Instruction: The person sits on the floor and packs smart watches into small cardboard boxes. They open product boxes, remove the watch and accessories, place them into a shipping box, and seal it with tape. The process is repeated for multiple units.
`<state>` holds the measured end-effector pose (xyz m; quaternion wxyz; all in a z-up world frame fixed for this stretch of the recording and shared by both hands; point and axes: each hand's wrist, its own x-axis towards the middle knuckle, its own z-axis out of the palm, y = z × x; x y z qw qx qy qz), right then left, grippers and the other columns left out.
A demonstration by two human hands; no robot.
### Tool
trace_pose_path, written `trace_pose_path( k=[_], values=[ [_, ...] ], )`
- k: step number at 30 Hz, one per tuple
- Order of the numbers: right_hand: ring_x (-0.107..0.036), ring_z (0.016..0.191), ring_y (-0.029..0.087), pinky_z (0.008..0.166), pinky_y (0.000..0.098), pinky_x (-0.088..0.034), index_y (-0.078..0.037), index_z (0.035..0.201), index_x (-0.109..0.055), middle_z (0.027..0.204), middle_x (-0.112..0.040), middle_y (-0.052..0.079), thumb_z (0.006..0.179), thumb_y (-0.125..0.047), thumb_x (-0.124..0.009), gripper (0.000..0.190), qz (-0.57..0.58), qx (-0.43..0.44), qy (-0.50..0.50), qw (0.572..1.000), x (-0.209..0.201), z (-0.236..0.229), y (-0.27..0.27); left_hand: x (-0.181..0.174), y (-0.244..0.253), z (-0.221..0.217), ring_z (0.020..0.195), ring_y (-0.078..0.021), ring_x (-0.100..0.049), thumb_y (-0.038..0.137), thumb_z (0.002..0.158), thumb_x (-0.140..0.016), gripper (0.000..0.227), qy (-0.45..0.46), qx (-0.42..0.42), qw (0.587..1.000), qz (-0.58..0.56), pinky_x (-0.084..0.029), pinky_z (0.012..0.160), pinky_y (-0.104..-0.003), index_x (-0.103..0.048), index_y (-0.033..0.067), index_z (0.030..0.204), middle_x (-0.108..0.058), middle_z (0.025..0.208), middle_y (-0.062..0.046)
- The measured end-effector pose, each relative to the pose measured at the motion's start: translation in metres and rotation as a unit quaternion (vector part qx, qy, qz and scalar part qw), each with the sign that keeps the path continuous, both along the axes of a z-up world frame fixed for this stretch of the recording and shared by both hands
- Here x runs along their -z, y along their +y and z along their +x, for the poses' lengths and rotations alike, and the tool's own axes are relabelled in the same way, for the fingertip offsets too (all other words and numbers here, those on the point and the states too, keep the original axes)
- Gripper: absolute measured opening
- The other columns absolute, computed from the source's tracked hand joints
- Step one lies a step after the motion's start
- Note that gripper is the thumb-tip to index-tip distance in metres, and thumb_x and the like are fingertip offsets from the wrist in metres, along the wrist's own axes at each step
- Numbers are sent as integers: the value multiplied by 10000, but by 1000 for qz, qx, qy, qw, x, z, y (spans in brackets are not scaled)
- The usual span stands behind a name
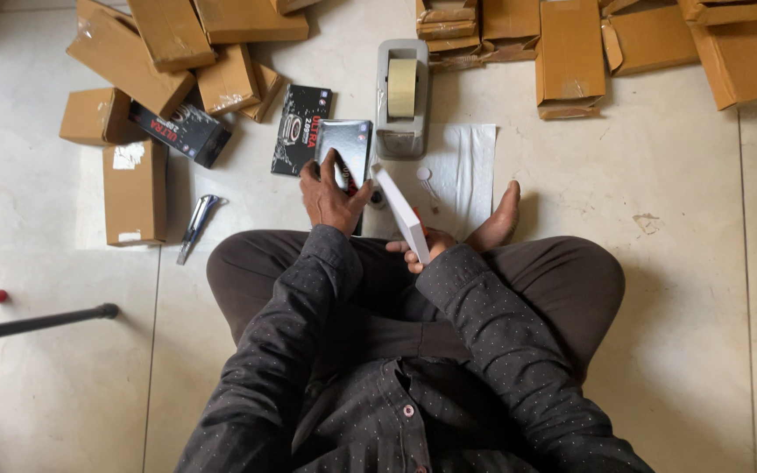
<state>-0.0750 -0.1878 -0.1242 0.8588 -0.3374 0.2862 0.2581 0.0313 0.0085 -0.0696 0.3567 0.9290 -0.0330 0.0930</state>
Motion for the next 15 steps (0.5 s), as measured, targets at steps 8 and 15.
trace_pose_path(
  k=[8, 15],
  values=[
    [-545, 599, 142, 449, 267, -439, 39, 1353, -514, 1089, -687, 271, 823, 107, -475, 537, -72, -6, -40, 997, 7, -2, -3, 8, 37, 33, 1231, -395, -591, 515, 766, -851, 865, 100, -58, 955, -272, -491, 1060, -445, -555, 17, 1408, -583, 1362, -241],
    [-523, 518, 131, 400, 280, -416, 69, 1195, -622, 955, -734, 241, 956, -65, -510, 296, -221, -30, -151, 963, -24, 0, 18, 2, 52, 43, 1345, -470, -473, 632, 902, -753, 810, 14, -97, 994, 57, -380, 1110, -557, -603, -1, 1384, -486, 1435, -320]
  ],
)
